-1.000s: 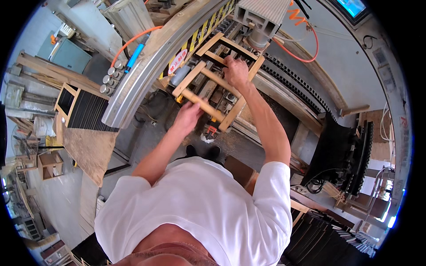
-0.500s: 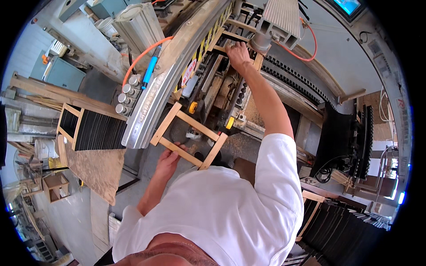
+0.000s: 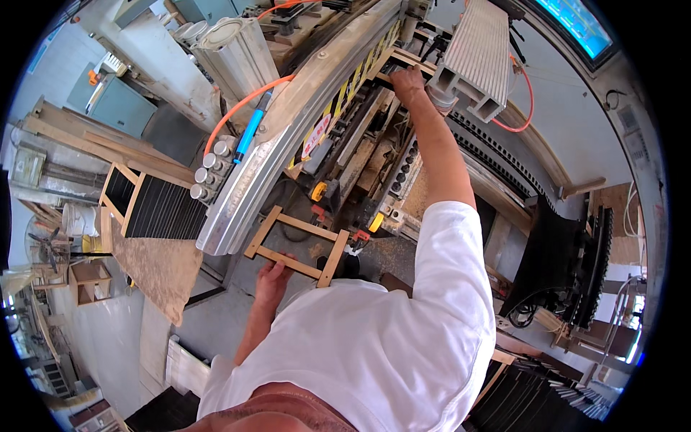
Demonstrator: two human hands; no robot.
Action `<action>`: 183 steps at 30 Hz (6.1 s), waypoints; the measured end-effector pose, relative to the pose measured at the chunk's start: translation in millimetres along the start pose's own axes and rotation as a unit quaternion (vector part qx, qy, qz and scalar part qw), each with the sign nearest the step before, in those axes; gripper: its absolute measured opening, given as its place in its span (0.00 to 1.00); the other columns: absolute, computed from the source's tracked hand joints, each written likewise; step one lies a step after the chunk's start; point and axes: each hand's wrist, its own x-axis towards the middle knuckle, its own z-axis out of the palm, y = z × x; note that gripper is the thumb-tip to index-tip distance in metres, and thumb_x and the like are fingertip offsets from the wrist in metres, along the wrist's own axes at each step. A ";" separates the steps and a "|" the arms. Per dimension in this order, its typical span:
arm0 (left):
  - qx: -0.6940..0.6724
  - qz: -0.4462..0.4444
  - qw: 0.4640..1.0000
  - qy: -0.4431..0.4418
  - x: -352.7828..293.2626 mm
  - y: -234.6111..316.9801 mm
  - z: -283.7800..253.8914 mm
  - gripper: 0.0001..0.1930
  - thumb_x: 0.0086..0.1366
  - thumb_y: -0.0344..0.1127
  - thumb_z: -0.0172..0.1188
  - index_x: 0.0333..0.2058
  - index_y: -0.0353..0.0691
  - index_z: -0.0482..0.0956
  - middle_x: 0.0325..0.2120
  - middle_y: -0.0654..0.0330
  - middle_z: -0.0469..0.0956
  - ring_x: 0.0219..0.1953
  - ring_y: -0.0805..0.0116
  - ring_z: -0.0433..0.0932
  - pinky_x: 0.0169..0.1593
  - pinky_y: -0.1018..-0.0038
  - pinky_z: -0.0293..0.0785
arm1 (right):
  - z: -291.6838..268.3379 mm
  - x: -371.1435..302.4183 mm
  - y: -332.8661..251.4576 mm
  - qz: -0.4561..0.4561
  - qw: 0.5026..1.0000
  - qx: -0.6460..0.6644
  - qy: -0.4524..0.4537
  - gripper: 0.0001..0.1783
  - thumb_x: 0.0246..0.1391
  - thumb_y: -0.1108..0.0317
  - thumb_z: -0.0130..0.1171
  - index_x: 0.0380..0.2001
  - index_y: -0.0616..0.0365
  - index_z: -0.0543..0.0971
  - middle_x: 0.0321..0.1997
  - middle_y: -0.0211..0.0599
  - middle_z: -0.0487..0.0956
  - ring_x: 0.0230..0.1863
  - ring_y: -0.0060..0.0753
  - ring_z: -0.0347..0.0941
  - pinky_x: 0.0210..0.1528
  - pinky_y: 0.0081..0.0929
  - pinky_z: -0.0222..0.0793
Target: The person repeatedly picks up wooden chair frames and inserts them into a machine to attach black slatted seats. The person then removes the assembled chairs and stacks them on a nearby pile.
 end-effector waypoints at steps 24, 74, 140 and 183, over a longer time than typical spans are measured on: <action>0.044 0.025 0.994 0.100 22.9 -48.0 39.1 0.14 0.67 0.33 0.55 0.49 0.34 0.73 0.46 0.58 0.77 0.49 0.67 0.75 0.53 0.70 0.69 | -10.6 22.0 4.3 -0.016 0.992 0.092 -0.079 0.14 0.40 0.69 0.68 0.35 0.53 0.83 0.38 0.42 0.83 0.44 0.47 0.79 0.43 0.49 0.72; 0.215 0.292 0.895 0.259 30.7 467.2 -192.8 0.14 0.63 0.37 0.63 0.41 0.32 0.79 0.33 0.58 0.81 0.33 0.69 0.80 0.38 0.76 0.79 | -128.7 -264.3 -170.6 0.092 0.842 0.510 0.151 0.07 0.50 0.75 0.62 0.33 0.66 0.78 0.46 0.45 0.80 0.33 0.33 0.76 0.39 0.28 0.72; 0.153 -0.037 0.982 -0.107 401.9 -30.5 394.1 0.34 0.63 0.59 0.57 0.54 0.33 0.67 0.40 0.52 0.75 0.42 0.57 0.76 0.45 0.59 0.78 | -233.8 -670.6 -107.4 0.651 0.685 0.296 0.138 0.12 0.55 0.77 0.59 0.44 0.62 0.76 0.35 0.35 0.78 0.35 0.26 0.72 0.41 0.23 0.69; 0.039 0.021 0.989 -0.143 81.4 -24.6 155.5 0.19 0.68 0.27 0.51 0.56 0.32 0.67 0.52 0.52 0.73 0.57 0.62 0.70 0.62 0.67 0.63 | 0.0 -129.6 -54.3 0.054 0.942 0.298 0.144 0.12 0.44 0.74 0.58 0.35 0.57 0.72 0.31 0.49 0.80 0.39 0.55 0.75 0.44 0.47 0.69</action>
